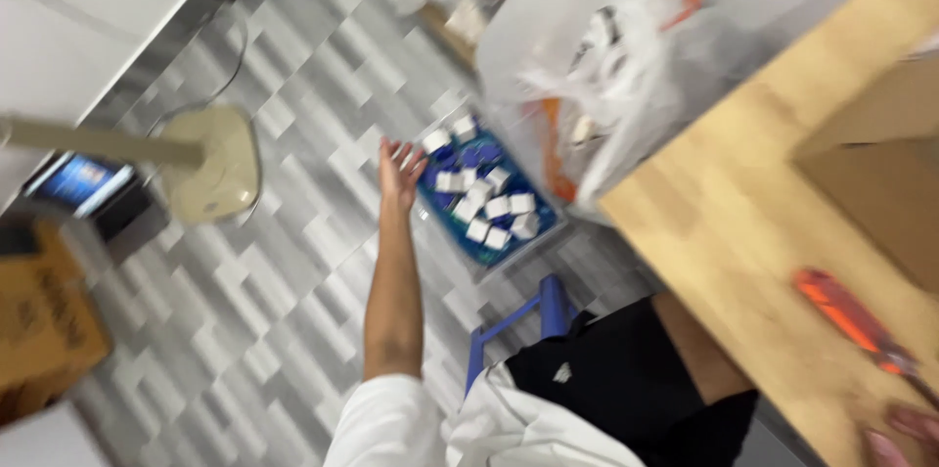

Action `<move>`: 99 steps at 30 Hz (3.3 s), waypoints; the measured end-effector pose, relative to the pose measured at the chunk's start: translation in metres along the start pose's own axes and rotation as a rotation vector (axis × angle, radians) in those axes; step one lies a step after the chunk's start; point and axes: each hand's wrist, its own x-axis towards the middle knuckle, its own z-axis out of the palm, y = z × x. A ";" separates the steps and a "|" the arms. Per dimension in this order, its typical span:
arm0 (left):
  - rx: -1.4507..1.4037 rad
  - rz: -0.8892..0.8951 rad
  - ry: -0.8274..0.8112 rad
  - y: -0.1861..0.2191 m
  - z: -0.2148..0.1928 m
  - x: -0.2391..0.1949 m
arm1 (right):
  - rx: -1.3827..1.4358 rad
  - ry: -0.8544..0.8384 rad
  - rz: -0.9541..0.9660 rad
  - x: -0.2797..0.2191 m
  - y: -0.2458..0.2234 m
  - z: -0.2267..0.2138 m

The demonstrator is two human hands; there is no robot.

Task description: Assembling blue and white electrical components using a screwdriver and screws on a wooden workbench.

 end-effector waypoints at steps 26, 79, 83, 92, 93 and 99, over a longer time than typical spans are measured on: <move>1.625 1.300 -1.680 0.046 0.596 -0.560 | 0.122 0.160 -0.312 0.061 -0.340 0.000; 3.038 1.233 -0.649 -0.129 0.679 -0.425 | 0.149 0.111 -0.463 0.063 -0.348 -0.020; 2.890 0.970 -0.775 -0.104 0.682 -0.452 | 0.210 0.070 -0.362 0.060 -0.360 -0.030; 2.555 1.262 -1.115 -0.051 0.656 -0.536 | 0.210 0.103 -0.335 0.058 -0.355 -0.021; 2.444 1.336 -1.144 -0.039 0.648 -0.556 | 0.205 0.108 -0.348 0.059 -0.356 -0.021; 1.178 1.467 -1.603 0.042 0.567 -0.631 | 0.290 0.192 -0.422 0.058 -0.362 -0.025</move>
